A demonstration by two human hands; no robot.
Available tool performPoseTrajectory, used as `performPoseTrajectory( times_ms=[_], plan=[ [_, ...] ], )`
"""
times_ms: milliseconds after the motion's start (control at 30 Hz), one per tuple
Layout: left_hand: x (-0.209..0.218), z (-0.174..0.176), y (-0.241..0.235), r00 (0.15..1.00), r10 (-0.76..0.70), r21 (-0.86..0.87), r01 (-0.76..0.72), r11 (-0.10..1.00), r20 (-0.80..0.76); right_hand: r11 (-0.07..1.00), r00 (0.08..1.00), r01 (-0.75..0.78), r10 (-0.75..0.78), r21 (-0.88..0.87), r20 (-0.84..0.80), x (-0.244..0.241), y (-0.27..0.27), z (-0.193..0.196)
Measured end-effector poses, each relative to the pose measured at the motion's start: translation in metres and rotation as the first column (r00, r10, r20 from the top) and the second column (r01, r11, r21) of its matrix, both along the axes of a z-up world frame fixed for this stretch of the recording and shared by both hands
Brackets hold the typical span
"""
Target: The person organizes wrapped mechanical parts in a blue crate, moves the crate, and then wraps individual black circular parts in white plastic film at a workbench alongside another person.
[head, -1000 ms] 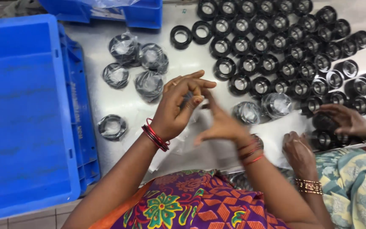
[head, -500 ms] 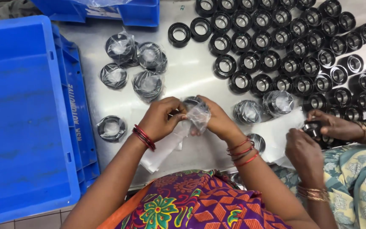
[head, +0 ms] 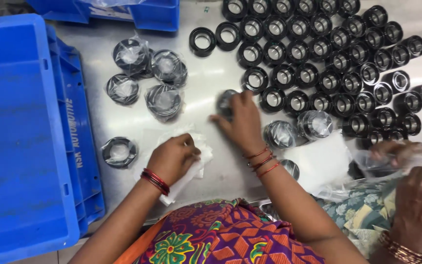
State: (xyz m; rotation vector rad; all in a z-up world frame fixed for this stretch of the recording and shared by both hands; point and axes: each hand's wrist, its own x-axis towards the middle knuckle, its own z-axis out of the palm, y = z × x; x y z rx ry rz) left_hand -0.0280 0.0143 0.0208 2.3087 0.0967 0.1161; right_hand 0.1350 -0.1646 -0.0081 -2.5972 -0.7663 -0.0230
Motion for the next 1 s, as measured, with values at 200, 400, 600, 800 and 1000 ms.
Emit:
performPoseTrajectory(
  times_ms=[200,400,600,800,1000],
  plan=[
    [0.013,-0.021,-0.018,0.986,0.021,0.054,-0.012,0.998,-0.165,0.998,0.985,-0.047,0.041,0.032,0.168,0.068,-0.010,0.008],
    [0.015,-0.038,-0.011,0.990,0.138,-0.086,-0.140,0.986,-0.029,0.982,0.999,-0.046,0.049,-0.184,0.013,0.056,-0.022,0.035],
    [0.006,-0.043,-0.007,0.974,0.157,-0.451,-0.215,0.866,-0.163,0.905,0.615,-0.346,0.418,0.247,-0.669,0.018,-0.036,0.055],
    [0.003,-0.061,-0.001,0.992,0.040,-0.694,-0.115,0.710,-0.123,0.922,0.238,-0.243,0.359,0.303,-0.902,0.008,-0.014,0.042],
    [-0.007,-0.035,0.005,0.994,0.047,-0.702,0.035,0.711,0.098,0.893,0.137,-0.012,0.448,0.451,-0.884,0.002,-0.017,0.016]
  ],
)
